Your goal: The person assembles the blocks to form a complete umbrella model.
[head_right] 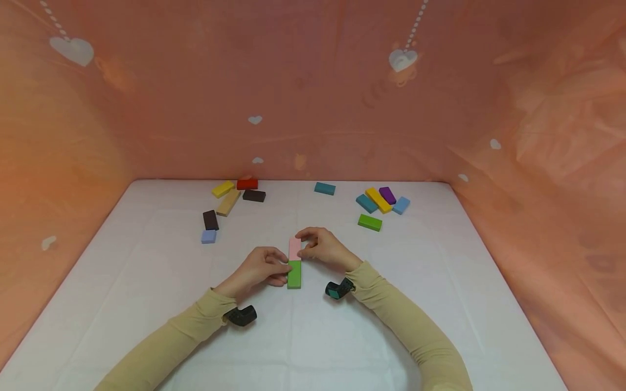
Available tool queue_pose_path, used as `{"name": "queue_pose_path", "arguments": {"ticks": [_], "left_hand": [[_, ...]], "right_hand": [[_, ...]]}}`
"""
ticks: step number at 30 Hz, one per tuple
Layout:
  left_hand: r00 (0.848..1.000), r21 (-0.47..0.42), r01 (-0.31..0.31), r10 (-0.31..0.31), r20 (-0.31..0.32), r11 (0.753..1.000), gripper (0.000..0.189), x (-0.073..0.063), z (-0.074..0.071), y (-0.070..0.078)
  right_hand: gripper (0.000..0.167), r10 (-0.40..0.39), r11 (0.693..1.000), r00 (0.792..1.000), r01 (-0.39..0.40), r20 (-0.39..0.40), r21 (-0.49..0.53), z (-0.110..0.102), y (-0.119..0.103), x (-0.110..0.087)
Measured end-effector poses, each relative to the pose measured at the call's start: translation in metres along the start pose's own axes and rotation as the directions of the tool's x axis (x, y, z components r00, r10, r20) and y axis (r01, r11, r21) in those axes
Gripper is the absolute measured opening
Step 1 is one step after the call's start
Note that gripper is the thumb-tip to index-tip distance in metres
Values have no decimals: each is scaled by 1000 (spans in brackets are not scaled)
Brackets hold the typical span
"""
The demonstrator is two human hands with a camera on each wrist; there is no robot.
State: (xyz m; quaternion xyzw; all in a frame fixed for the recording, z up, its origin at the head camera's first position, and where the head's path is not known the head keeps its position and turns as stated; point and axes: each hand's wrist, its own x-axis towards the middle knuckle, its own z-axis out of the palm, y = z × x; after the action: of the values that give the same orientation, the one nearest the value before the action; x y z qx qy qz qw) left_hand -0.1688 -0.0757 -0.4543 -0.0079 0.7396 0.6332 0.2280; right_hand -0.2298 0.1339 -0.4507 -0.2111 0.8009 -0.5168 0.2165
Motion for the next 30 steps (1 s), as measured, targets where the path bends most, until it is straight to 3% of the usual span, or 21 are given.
{"name": "queue_pose_path", "arguments": {"ticks": [30], "left_hand": [[999, 5, 3, -4, 37, 1000, 26, 3, -6, 2]], "right_hand": [[41, 26, 1000, 1000, -26, -5, -15, 0, -1, 1]]}}
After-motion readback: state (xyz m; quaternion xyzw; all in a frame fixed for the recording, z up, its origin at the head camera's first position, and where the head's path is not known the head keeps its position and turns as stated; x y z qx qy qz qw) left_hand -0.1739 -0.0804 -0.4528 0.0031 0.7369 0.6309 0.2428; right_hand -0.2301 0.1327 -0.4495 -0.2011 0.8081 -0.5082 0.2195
